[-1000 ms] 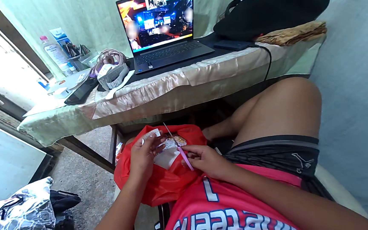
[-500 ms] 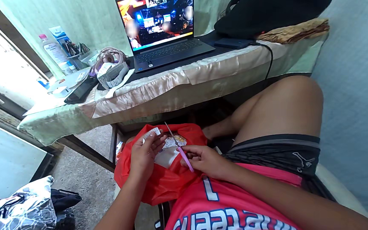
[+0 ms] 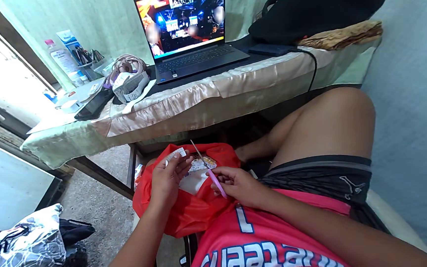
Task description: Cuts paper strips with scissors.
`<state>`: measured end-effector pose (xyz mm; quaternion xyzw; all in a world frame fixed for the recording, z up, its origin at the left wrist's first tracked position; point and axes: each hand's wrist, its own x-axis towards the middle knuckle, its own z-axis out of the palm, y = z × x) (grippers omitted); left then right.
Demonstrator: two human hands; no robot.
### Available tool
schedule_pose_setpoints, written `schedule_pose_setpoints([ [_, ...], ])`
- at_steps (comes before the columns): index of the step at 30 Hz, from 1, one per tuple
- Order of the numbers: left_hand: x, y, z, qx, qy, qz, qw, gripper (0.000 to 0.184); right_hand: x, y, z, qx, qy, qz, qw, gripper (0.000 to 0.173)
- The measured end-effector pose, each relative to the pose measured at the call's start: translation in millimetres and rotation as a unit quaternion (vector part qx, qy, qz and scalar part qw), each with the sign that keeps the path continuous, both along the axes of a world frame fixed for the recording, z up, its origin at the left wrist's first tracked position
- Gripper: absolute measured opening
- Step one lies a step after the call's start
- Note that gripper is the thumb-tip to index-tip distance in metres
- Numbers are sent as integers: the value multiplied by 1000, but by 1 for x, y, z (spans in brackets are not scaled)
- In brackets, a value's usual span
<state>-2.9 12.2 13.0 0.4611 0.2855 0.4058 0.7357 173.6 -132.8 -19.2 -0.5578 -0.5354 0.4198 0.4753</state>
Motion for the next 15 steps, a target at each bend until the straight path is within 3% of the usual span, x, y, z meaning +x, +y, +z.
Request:
schedule_pose_setpoints([
  [5, -1, 0, 1, -21, 1, -19, 1000, 30, -1, 1, 0, 16, -3, 10, 1000, 44],
  [15, -1, -2, 4, -70, -21, -42, 996, 28, 0, 0, -1, -4, -74, 5, 997, 46],
])
